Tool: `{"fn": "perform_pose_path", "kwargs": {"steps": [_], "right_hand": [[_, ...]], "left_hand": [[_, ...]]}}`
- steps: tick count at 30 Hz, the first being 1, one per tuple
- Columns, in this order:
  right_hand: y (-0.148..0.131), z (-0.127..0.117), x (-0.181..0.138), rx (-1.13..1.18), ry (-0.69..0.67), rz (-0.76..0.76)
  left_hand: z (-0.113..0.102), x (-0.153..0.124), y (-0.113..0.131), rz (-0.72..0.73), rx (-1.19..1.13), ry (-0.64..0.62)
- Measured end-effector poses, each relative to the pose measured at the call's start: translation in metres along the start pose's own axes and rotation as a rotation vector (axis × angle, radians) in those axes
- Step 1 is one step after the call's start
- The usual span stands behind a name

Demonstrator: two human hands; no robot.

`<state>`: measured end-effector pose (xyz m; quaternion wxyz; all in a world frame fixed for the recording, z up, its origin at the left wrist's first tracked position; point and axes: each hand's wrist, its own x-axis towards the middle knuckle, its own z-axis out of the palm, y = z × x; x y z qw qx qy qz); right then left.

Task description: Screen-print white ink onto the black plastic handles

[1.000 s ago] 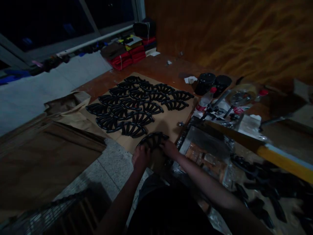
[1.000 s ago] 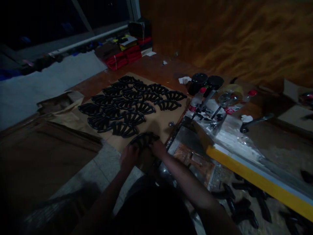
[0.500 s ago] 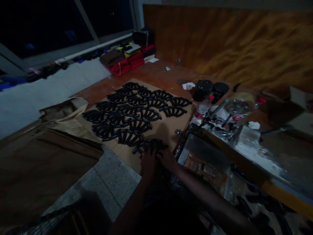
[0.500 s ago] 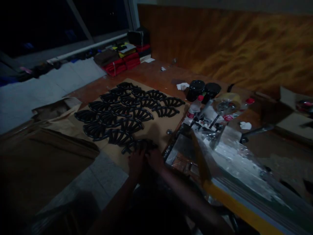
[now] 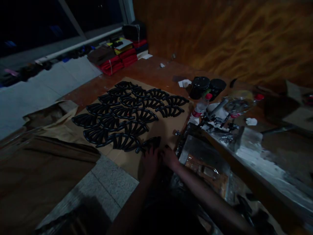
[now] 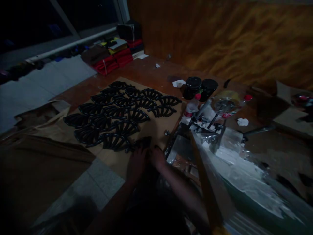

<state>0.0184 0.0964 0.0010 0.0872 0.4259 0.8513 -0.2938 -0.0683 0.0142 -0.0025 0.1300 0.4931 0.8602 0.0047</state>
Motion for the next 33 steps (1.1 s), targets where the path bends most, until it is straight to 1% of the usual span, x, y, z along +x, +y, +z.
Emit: {"fn": "perform_pose_path", "kwargs": {"steps": [2, 7, 13, 16, 19, 23, 28, 33], "right_hand": [[0.0, -0.002, 0.002, -0.02, 0.006, -0.003], [0.0, -0.003, 0.011, -0.084, 0.025, -0.081], [-0.008, 0.0, 0.012, -0.102, 0.036, -0.027], [-0.014, -0.001, 0.012, -0.114, 0.031, -0.041], [-0.019, -0.005, 0.016, -0.146, 0.014, -0.056], [-0.021, -0.009, 0.024, -0.182, -0.002, -0.038], [-0.018, -0.011, 0.037, -0.174, 0.015, 0.006], [-0.014, -0.013, 0.045, -0.172, 0.065, 0.061]], "left_hand": [[0.002, 0.001, 0.0, -0.01, -0.011, 0.003], [0.002, -0.002, 0.0, -0.022, -0.014, 0.027], [0.0, -0.011, -0.003, -0.04, -0.019, 0.065], [0.002, -0.013, -0.005, -0.053, -0.026, 0.072], [0.004, -0.013, -0.006, -0.056, -0.062, 0.055], [0.006, -0.012, -0.004, -0.071, -0.093, 0.024], [0.006, -0.009, 0.002, -0.06, -0.106, 0.021], [0.003, -0.002, 0.005, 0.003, -0.132, -0.051]]}}
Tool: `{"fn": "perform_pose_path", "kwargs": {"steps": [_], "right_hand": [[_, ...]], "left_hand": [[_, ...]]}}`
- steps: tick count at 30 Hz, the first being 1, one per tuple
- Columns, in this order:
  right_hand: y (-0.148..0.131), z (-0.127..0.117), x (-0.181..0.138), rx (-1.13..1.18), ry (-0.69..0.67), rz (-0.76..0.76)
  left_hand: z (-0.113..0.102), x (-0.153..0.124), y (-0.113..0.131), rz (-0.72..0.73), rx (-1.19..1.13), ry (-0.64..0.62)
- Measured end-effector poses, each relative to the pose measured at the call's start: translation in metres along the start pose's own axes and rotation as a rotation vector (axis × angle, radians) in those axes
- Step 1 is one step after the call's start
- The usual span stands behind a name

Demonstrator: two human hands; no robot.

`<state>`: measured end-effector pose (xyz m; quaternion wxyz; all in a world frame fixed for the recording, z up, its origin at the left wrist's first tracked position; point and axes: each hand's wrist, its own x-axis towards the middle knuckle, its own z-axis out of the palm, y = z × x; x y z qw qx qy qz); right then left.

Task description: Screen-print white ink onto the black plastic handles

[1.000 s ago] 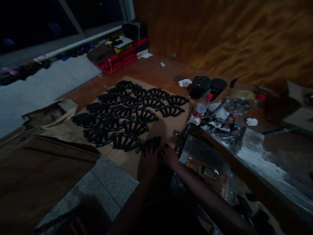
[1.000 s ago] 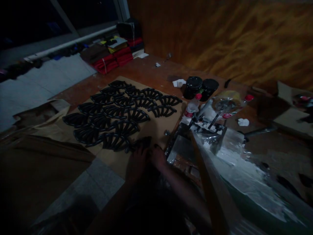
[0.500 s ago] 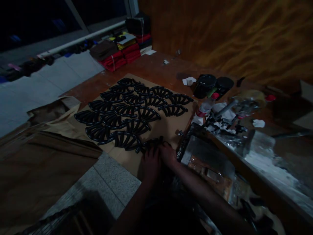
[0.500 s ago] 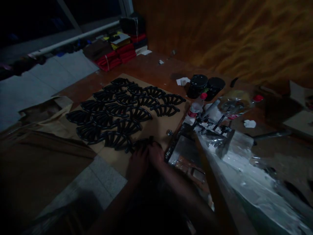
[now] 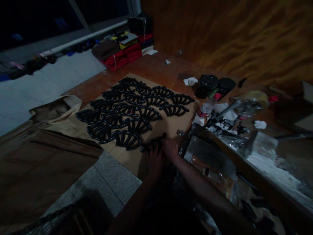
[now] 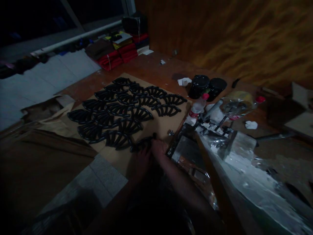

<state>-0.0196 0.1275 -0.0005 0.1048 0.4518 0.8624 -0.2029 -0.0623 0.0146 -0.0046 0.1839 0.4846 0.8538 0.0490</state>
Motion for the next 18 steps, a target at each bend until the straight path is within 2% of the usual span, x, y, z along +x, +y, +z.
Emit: {"fn": "perform_pose_path", "kwargs": {"steps": [6, 10, 14, 18], "right_hand": [[0.012, -0.005, 0.008, 0.002, 0.036, 0.119], [0.018, -0.009, 0.014, 0.007, 0.046, 0.148], [0.013, -0.012, 0.017, 0.025, 0.01, 0.128], [0.002, -0.015, 0.019, 0.034, -0.002, 0.126]], "left_hand": [[0.0, 0.014, 0.011, 0.071, -0.038, -0.039], [-0.009, 0.023, 0.018, 0.084, 0.011, -0.024], [-0.025, 0.032, 0.011, 0.081, 0.073, 0.023], [-0.037, 0.052, -0.001, 0.07, 0.089, 0.097]]}}
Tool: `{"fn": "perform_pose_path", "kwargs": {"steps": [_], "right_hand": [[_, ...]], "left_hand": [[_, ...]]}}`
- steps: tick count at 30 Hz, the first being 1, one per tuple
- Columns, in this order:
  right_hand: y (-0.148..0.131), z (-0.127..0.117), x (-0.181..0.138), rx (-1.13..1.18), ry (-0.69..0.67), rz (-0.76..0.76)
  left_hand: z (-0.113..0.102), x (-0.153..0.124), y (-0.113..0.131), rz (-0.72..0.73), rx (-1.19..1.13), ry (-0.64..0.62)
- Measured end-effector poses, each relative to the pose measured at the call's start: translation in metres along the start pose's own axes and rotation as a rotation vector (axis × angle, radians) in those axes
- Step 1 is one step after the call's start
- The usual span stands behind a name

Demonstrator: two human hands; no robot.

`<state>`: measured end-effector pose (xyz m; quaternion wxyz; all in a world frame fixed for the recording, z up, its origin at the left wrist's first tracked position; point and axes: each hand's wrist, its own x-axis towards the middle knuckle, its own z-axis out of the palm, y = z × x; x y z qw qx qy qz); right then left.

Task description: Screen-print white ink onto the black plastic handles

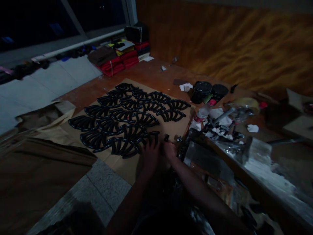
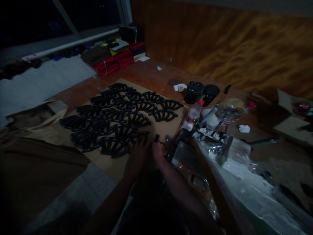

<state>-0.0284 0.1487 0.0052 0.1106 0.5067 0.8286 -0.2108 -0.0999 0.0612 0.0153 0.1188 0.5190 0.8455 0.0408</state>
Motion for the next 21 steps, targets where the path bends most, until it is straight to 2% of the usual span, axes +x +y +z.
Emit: {"fn": "perform_pose_path", "kwargs": {"steps": [4, 8, 13, 17, 21], "right_hand": [[-0.01, -0.002, 0.005, 0.011, 0.007, -0.009], [-0.014, -0.007, 0.012, 0.018, 0.023, 0.0], [0.001, -0.031, 0.021, -0.003, 0.128, 0.064], [0.021, -0.058, 0.032, -0.068, 0.234, 0.139], [0.035, -0.064, 0.044, -0.131, 0.221, 0.153]], "left_hand": [[-0.007, 0.028, -0.001, 0.021, -0.012, 0.072], [-0.016, 0.049, 0.004, 0.028, -0.032, 0.073], [-0.021, 0.059, 0.005, 0.022, -0.011, 0.079], [-0.01, 0.062, 0.019, 0.071, -0.025, 0.015], [0.012, 0.066, 0.038, 0.139, -0.1, -0.072]]}}
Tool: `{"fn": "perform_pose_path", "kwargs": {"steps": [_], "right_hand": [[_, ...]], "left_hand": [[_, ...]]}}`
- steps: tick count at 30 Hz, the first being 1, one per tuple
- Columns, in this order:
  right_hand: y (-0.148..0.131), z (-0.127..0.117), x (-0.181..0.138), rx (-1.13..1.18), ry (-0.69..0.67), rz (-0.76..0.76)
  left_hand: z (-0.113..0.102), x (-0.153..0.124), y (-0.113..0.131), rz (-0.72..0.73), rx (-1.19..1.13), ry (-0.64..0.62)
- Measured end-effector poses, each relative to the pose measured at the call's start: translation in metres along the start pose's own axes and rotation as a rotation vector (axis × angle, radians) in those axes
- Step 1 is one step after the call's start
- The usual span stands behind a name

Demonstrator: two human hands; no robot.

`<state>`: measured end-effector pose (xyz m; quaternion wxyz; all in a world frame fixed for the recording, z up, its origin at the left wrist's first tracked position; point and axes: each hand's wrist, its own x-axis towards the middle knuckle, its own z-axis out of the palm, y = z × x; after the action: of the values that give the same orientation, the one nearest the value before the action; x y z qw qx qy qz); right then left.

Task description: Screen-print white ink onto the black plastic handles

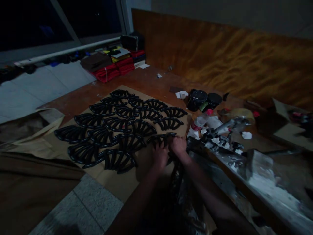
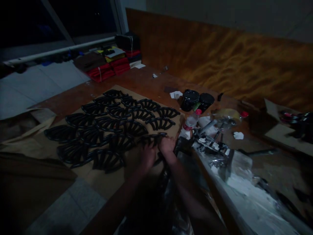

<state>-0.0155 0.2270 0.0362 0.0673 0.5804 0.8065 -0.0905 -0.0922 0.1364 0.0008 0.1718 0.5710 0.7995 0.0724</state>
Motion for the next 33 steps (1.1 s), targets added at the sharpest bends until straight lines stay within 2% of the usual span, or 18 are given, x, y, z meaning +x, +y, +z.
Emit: {"fn": "perform_pose_path", "kwargs": {"steps": [3, 6, 11, 15, 17, 20, 23, 26, 30, 33], "right_hand": [[0.001, 0.012, 0.006, -0.027, -0.032, 0.013], [-0.005, 0.02, 0.012, -0.019, -0.059, -0.023], [-0.009, 0.007, 0.012, 0.019, -0.114, -0.196], [0.001, -0.006, -0.02, 0.02, -0.03, -0.261], [0.004, -0.001, -0.046, 0.011, -0.107, -0.241], [0.0, 0.02, -0.079, 0.031, -0.304, -0.24], [-0.005, 0.039, -0.093, 0.098, -0.364, -0.226], [-0.005, 0.043, -0.096, 0.23, -0.317, -0.195], [0.002, 0.027, -0.092, 0.347, -0.253, -0.158], [0.011, 0.008, -0.078, 0.346, -0.086, -0.133]], "left_hand": [[0.014, 0.007, 0.002, -0.004, -0.011, 0.008], [0.019, 0.014, -0.002, -0.035, 0.019, 0.032], [0.018, 0.016, -0.008, -0.065, 0.011, 0.081], [0.019, 0.01, -0.013, -0.01, -0.023, 0.144], [0.023, 0.007, -0.018, 0.017, -0.032, 0.179], [0.033, 0.003, -0.028, 0.048, -0.037, 0.227], [0.045, 0.003, -0.04, 0.109, -0.049, 0.264], [0.053, 0.005, -0.05, 0.165, -0.068, 0.306], [0.056, 0.01, -0.057, 0.184, -0.104, 0.362], [0.054, 0.012, -0.057, 0.159, -0.129, 0.354]]}}
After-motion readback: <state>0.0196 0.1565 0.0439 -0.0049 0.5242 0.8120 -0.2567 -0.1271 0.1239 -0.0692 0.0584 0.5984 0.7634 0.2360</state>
